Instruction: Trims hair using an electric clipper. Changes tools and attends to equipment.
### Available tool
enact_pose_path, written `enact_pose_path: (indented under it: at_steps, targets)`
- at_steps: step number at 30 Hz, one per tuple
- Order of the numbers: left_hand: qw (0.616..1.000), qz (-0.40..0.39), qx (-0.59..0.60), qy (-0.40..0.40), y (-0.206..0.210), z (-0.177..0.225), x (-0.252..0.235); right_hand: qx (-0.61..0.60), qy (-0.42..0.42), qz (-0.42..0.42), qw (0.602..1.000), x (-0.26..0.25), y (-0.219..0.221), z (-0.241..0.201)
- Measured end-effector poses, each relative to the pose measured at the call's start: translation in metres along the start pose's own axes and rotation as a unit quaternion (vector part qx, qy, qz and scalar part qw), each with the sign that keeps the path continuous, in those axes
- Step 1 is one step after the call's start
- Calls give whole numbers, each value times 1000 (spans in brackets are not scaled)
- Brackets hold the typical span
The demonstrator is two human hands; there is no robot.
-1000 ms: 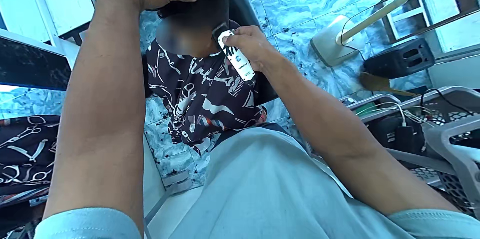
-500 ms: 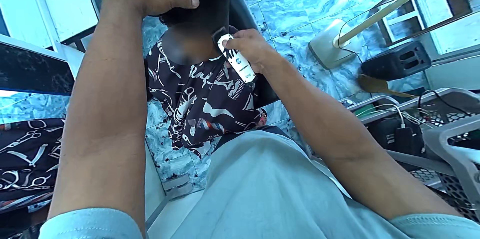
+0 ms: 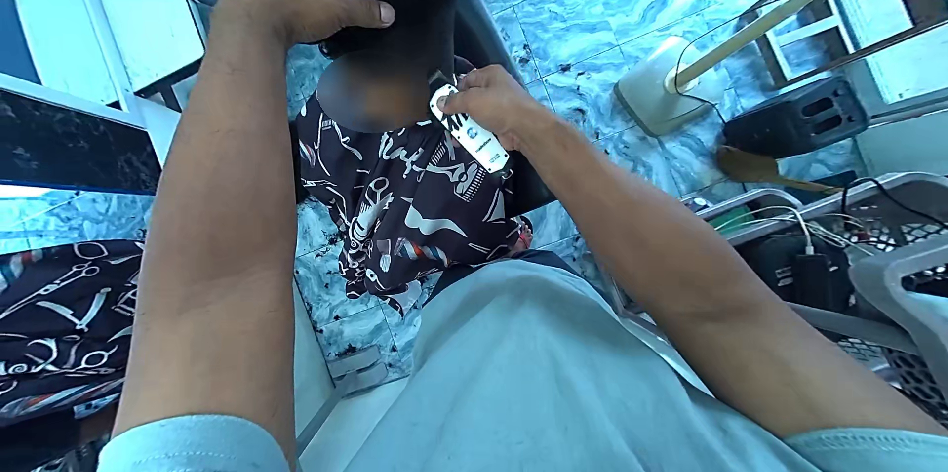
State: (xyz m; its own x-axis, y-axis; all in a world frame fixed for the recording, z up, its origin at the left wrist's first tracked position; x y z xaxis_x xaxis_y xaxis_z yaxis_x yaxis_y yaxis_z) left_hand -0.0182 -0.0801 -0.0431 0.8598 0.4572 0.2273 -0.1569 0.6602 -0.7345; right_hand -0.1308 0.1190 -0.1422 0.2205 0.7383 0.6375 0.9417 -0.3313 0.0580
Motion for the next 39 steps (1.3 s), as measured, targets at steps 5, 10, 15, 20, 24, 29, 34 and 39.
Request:
enact_pose_path:
  at_steps: [5,10,15,20,24,29,34,39]
  targets:
    - [1000,-2,5,-17,3,-2,1,-30,-71,7,997,8,2,-18]
    - [1000,-4,0,-17,3,3,-2,201,-52,124,970,0,-9,-4]
    - [999,0,-25,-27,2,1,-4,155,-87,107,978,4,-6,-10]
    - [1000,-3,-22,-14,2,7,-3,109,-69,94,987,7,-6,-14]
    - [1000,-6,-18,-6,3,7,-4,154,-91,102,979,10,-3,-21]
    - [1000,0,-21,9,1,12,-1,151,-55,109,981,8,-7,-14]
    - [1000,-2,-15,7,1,10,-2,158,-54,128,978,3,-7,-2]
    - [1000,-2,-23,10,2,10,-2,148,-67,135,977,8,-4,-8]
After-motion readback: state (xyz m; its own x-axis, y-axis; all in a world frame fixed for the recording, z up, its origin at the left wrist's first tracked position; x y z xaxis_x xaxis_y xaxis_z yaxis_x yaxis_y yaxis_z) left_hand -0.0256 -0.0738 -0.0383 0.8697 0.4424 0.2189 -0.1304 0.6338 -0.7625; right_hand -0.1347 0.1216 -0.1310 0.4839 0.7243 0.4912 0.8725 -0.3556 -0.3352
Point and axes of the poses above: each hand's wrist, its own x-axis away from the middle knuckle, its own y-axis out of the palm, z = x × y, the point moved 6 cm from there along -x, towards the middle knuckle, and after that the axes turned 10 degrees about y, right-handed, at the moved point
